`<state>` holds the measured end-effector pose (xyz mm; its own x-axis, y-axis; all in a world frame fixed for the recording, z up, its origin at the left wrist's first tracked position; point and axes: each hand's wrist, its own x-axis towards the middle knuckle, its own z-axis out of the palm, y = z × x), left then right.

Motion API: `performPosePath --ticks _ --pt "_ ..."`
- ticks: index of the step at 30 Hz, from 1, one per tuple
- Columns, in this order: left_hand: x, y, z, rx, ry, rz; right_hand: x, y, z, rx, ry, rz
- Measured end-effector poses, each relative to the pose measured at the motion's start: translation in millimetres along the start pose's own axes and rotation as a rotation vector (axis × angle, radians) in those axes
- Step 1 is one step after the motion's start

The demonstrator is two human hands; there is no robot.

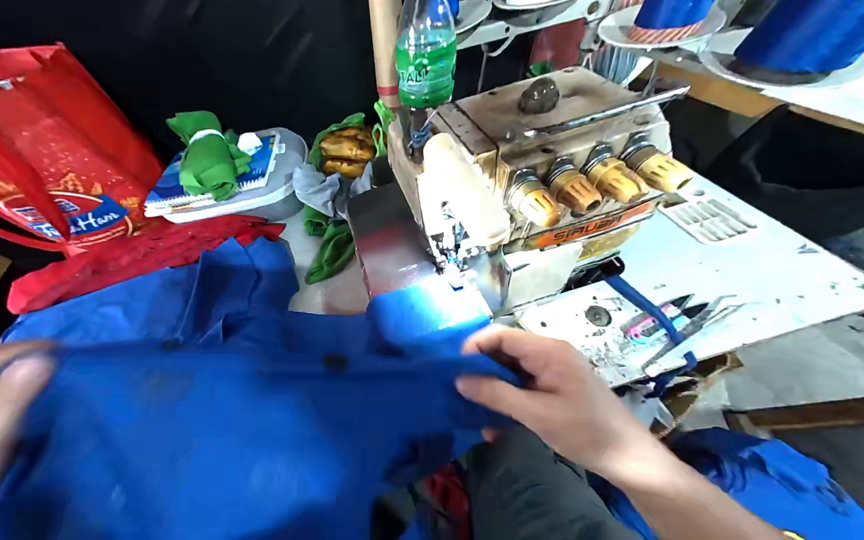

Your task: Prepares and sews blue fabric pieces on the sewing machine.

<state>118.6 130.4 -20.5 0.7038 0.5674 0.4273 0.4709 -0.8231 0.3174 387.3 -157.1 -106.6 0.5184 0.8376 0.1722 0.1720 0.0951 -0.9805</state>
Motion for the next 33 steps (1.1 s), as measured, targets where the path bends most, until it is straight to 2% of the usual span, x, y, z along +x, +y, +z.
performPosePath --ticks 1,2,3,5,8,10,12,14,17,24,29,33 --pt "17 -19 14 0.162 -0.030 0.137 7 4 8 0.026 0.056 0.033" --pt "30 -22 32 0.239 -0.037 0.192 13 7 13 0.038 0.098 0.035" --pt "37 -9 49 0.254 -0.037 0.240 16 9 17 0.033 0.126 0.016" --pt "36 49 84 0.124 -0.038 0.351 17 11 19 0.010 0.167 -0.010" --pt "23 121 120 -0.321 -0.196 0.422 17 13 17 -0.018 0.204 -0.041" --pt "25 139 131 -0.449 -0.272 0.467 14 18 17 0.032 0.226 -0.154" --pt "30 145 132 -0.444 -0.312 0.500 10 26 17 0.082 0.249 -0.293" --pt "33 146 132 -0.426 -0.345 0.532 6 31 19 0.141 0.278 -0.311" --pt "36 147 132 -0.448 -0.335 0.518 3 36 21 0.227 0.284 -0.257" --pt "41 152 129 -0.589 -0.306 0.323 -8 50 30 0.356 0.328 -0.199" --pt "43 160 133 -0.504 -0.258 0.323 -8 52 29 0.386 0.398 -0.178" --pt "39 165 133 -0.546 -0.406 0.295 -11 57 31 0.377 0.447 -0.196"
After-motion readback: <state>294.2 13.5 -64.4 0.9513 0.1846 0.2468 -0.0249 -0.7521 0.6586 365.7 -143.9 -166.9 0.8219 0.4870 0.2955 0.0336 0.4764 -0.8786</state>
